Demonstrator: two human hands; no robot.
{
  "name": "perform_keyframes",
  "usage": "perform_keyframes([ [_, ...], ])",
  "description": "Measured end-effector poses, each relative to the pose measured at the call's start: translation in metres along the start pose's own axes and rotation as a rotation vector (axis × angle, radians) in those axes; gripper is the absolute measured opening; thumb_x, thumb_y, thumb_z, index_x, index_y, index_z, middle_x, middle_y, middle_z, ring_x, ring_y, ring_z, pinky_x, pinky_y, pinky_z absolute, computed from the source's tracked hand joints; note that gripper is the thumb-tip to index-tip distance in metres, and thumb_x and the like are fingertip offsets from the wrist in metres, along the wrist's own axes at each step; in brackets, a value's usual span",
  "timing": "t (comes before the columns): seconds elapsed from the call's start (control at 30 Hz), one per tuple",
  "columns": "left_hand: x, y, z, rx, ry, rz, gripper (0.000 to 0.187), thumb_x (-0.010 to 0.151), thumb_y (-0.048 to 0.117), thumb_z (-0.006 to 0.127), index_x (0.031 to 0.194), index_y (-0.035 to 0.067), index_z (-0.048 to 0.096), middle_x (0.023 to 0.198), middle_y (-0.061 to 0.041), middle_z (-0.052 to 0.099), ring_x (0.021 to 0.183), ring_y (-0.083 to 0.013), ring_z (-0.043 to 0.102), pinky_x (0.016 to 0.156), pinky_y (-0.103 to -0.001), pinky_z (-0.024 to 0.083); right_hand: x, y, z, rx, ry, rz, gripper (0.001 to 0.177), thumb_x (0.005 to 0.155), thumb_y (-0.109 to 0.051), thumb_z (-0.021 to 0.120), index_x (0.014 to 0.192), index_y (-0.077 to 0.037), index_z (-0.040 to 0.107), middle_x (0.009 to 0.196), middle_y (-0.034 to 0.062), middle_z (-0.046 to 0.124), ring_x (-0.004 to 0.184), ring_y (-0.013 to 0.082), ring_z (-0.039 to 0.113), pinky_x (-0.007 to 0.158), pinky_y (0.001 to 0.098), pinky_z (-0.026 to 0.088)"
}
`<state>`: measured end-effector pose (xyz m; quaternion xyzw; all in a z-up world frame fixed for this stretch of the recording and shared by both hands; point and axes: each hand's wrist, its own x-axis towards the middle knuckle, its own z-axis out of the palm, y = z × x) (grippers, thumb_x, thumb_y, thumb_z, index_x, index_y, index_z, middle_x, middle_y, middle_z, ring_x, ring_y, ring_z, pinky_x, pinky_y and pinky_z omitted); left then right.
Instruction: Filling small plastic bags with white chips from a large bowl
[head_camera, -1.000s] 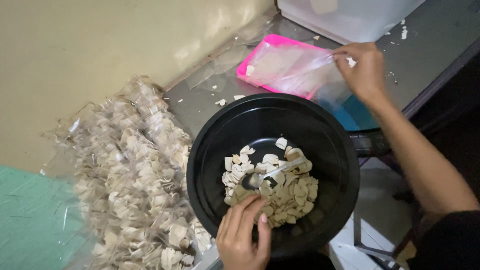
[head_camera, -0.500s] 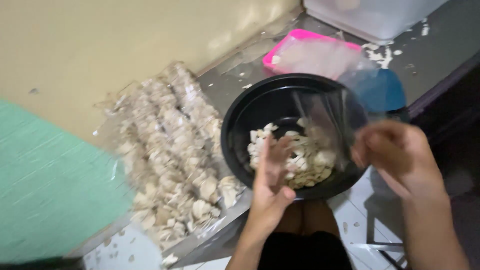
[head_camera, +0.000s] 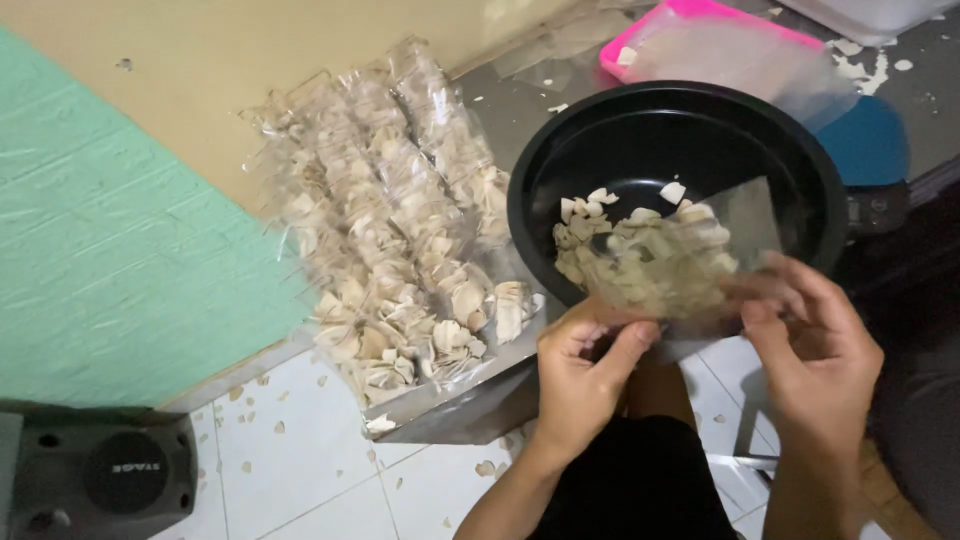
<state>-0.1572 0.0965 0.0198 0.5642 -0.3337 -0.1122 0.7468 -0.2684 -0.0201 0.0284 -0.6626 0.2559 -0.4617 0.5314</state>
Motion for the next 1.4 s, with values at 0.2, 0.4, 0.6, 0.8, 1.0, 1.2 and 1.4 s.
perform_keyframes([
  [0.2,0.000,-0.003,-0.001,0.312,0.116,0.444,0.016,0.090,0.004,0.079,0.086,0.000,0.064,0.082,-0.011,0.067,0.075,-0.0231,0.061,0.069,-0.034,0.049,-0.031,-0.017,0.009,-0.444,0.132,-0.247,0.025,0.109,0.003,0.055,0.130,0.004,0.067,0.123,0.0148,0.068,0.106,0.0239,0.060,0.102,0.0364,0.048],
  [0.4,-0.019,-0.021,0.005,0.782,-0.005,0.627,0.035,0.111,0.040,0.050,0.133,0.020,0.068,0.113,-0.004,0.063,0.095,-0.0252,0.062,0.087,-0.040,0.054,-0.040,0.030,0.007,-0.474,-0.157,-0.172,0.078,0.083,-0.063,0.057,0.135,-0.005,0.067,0.112,0.0093,0.078,0.100,0.0113,0.069,0.088,0.0301,0.052],
  [0.6,-0.025,0.005,0.017,0.675,-0.172,0.478,0.062,0.090,0.020,0.067,0.149,0.012,0.051,0.141,-0.010,0.057,0.117,-0.0285,0.064,0.106,-0.044,0.053,-0.034,0.019,0.004,-0.209,-0.042,0.095,0.033,0.106,-0.015,0.053,0.131,0.002,0.069,0.127,0.0109,0.072,0.107,0.0089,0.062,0.090,0.0221,0.048],
  [0.8,-0.028,0.005,0.016,0.575,-0.098,0.449,0.034,0.100,0.013,0.068,0.134,0.008,0.064,0.127,-0.012,0.062,0.115,-0.0293,0.064,0.107,-0.041,0.055,-0.033,0.006,0.009,-0.105,0.052,0.143,0.011,0.101,-0.005,0.067,0.103,0.002,0.076,0.097,0.0113,0.076,0.089,0.0129,0.070,0.083,0.0231,0.056],
  [1.0,-0.026,0.000,0.007,0.518,-0.074,0.511,0.036,0.098,0.015,0.078,0.131,0.008,0.065,0.125,-0.011,0.062,0.111,-0.0297,0.066,0.101,-0.042,0.057,-0.035,0.010,0.003,-0.070,-0.124,-0.012,0.033,0.109,-0.012,0.048,0.101,0.006,0.074,0.103,0.0167,0.077,0.094,0.0196,0.073,0.090,0.0288,0.057],
  [1.2,-0.017,0.009,0.000,0.598,0.035,0.589,0.019,0.097,0.001,0.076,0.116,0.004,0.071,0.114,-0.010,0.064,0.098,-0.0277,0.067,0.091,-0.040,0.056,-0.038,0.009,0.006,-0.259,-0.240,-0.063,0.023,0.102,-0.003,0.056,0.115,0.001,0.075,0.117,0.0107,0.077,0.106,0.0135,0.070,0.100,0.0267,0.053],
  [1.4,-0.018,0.011,-0.005,0.646,-0.035,0.502,0.032,0.096,0.024,0.077,0.119,0.004,0.071,0.119,-0.012,0.062,0.105,-0.0303,0.066,0.096,-0.043,0.057,-0.034,0.029,-0.006,-0.471,-0.321,-0.293,0.024,0.098,-0.002,0.062,0.119,0.000,0.074,0.122,0.0128,0.075,0.112,0.0206,0.072,0.101,0.0323,0.052],
])
